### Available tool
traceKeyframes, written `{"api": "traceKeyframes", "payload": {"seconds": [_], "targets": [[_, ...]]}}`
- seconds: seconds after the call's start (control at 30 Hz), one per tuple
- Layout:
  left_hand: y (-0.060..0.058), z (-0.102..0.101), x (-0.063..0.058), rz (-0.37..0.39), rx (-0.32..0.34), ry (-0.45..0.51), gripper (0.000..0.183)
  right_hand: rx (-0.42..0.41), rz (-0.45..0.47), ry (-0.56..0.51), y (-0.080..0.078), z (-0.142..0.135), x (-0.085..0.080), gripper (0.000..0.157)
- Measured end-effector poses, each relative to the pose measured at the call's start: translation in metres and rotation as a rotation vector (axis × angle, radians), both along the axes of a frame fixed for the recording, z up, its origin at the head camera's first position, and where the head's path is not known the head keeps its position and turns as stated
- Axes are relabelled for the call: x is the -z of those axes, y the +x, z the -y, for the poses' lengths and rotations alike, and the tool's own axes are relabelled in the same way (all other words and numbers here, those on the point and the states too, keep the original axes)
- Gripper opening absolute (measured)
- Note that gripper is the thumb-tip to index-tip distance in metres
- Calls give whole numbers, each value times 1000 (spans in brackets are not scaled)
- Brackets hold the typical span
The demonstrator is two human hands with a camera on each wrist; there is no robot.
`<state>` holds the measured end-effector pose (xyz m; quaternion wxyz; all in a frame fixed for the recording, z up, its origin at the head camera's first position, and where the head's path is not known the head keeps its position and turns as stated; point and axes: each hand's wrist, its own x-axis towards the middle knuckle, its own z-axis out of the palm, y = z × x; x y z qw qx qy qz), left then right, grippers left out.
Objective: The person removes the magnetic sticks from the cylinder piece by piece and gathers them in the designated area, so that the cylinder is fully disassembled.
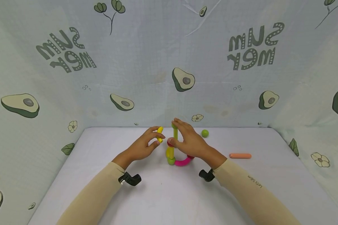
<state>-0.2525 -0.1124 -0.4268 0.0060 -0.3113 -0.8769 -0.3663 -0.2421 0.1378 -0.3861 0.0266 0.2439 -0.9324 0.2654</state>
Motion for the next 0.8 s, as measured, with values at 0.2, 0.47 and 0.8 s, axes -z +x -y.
{"api": "traceKeyframes", "payload": {"seconds": [0.2, 0.47, 0.8], "targets": [[5, 15, 8, -2, -8, -31, 26, 10, 4, -7, -1, 0, 1, 77], [12, 35, 18, 2, -22, -85, 30, 3, 6, -15, -1, 1, 2, 77], [18, 57, 28, 32, -55, -137, 27, 0, 14, -15, -1, 2, 2, 77]]}}
